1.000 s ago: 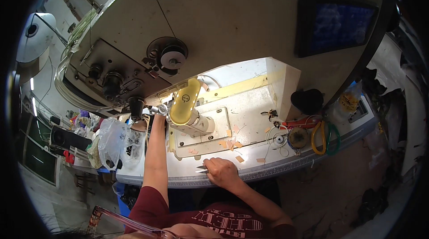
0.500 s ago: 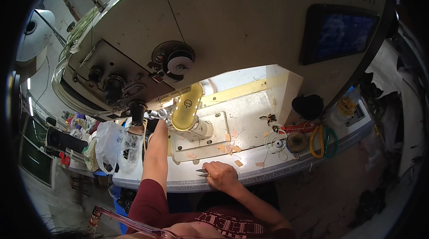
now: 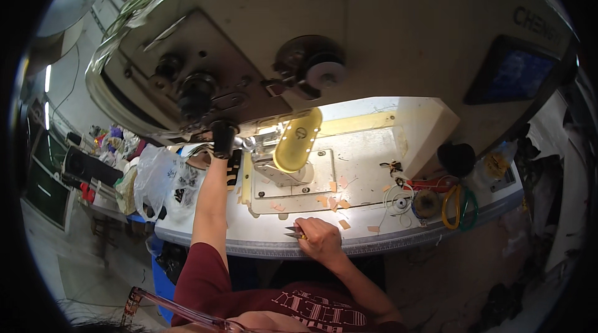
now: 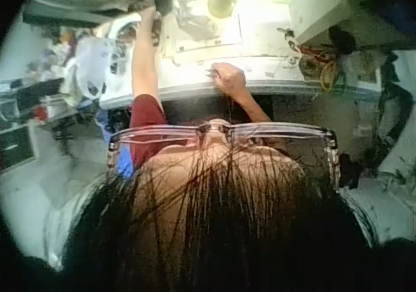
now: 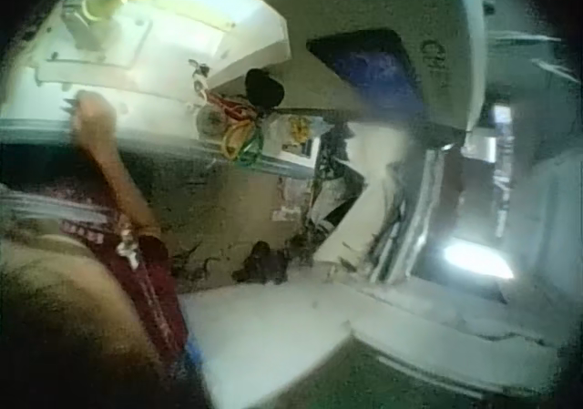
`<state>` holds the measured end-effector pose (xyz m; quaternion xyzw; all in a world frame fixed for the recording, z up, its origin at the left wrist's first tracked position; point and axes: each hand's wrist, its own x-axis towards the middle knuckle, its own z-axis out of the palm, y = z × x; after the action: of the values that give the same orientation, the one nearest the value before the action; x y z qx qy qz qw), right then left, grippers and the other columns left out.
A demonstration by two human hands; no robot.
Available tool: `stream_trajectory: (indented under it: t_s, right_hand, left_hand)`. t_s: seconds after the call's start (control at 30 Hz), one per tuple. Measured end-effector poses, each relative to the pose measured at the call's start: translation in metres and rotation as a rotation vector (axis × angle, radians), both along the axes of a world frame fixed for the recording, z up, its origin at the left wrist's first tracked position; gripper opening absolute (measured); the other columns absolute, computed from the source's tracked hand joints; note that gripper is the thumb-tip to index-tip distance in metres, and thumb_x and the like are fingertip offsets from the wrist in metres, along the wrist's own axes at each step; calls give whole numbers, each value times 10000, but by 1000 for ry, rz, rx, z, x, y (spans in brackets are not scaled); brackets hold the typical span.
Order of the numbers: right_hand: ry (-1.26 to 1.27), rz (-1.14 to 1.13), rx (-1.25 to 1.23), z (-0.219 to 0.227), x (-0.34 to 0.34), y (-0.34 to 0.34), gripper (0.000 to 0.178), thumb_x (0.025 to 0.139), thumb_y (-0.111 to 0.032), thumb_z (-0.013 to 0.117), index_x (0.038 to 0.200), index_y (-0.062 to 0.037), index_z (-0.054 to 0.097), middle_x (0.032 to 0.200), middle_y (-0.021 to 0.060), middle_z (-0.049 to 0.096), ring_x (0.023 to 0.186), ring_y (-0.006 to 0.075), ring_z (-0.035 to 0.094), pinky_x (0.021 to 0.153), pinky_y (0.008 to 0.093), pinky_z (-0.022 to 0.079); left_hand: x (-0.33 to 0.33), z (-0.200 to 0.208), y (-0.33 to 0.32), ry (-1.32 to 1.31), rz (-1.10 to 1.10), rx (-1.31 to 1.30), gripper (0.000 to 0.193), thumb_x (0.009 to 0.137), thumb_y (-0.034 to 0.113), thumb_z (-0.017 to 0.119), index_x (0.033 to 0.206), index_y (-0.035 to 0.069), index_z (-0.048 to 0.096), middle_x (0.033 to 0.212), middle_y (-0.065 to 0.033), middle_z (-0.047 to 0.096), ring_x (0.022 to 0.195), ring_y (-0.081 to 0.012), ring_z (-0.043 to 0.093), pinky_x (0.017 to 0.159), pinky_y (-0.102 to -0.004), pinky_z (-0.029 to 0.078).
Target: The person binds the edges of shoe upper pieces by feeding them through an edge-binding sewing machine and trims excess tape and thread with thread snips.
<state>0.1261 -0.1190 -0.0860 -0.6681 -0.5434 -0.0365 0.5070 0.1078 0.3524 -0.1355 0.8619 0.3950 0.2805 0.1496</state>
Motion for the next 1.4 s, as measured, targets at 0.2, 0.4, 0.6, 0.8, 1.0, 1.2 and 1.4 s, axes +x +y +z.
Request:
stream_trajectory:
  t_s: [0.2, 0.4, 0.6, 0.8, 1.0, 1.2, 1.4]
  right_hand:
    - [-8, 18, 31, 4, -6, 4, 112, 632, -31, 582, 739, -51, 558, 580, 78, 524, 530, 225, 538, 485, 317, 419]
    - [-26, -34, 24, 0, -5, 2, 95, 667, -33, 595, 760, -27, 575, 586, 82, 541, 528, 228, 544, 486, 312, 425]
    - [-23, -18, -5, 0, -7, 4, 103, 660, -25, 604, 759, -28, 575, 589, 91, 547, 529, 224, 551, 486, 303, 428]
    - [-60, -27, -38, 1, -9, 6, 102, 670, -30, 616, 764, -34, 577, 590, 93, 548, 519, 228, 548, 482, 303, 424]
    - [-104, -47, -57, -2, -11, 6, 95, 673, -34, 625, 758, -35, 582, 591, 98, 545, 526, 235, 550, 481, 314, 420]
    - [-176, -80, -54, -2, -17, 5, 81, 683, -36, 617, 758, -34, 587, 608, 103, 557, 536, 244, 552, 486, 319, 418]
    - [-151, -100, -96, 2, -14, 7, 79, 681, -30, 609, 758, -38, 593, 616, 100, 563, 539, 250, 551, 486, 318, 424]
  left_hand:
    - [-20, -29, 18, 0, -107, 154, 441, 743, 390, 580, 1055, 79, 548, 1008, -121, 576, 899, -248, 548, 776, -349, 431]
    - [-4, 45, -70, -234, 25, -473, 449, 730, 353, 601, 1048, 42, 545, 874, -159, 610, 628, -242, 600, 524, -337, 478]
    - [-5, 76, -97, -60, 51, 252, 327, 751, 340, 514, 924, 76, 601, 872, -140, 614, 843, -298, 581, 738, -410, 445]
    - [2, 84, -134, 126, 145, 78, 332, 739, 306, 502, 949, 67, 598, 870, -224, 594, 817, -374, 589, 691, -447, 472]
    - [10, 40, -98, -182, 21, -10, 340, 643, 86, 544, 953, -36, 470, 933, -264, 441, 788, -442, 501, 749, -460, 430]
    - [23, 37, -77, -181, -75, 76, 247, 703, 120, 520, 920, 3, 526, 923, -241, 498, 847, -404, 507, 760, -437, 428]
    - [0, 78, -145, -100, -36, 140, 370, 710, 264, 615, 995, 33, 565, 1047, -200, 516, 1009, -352, 459, 859, -418, 369]
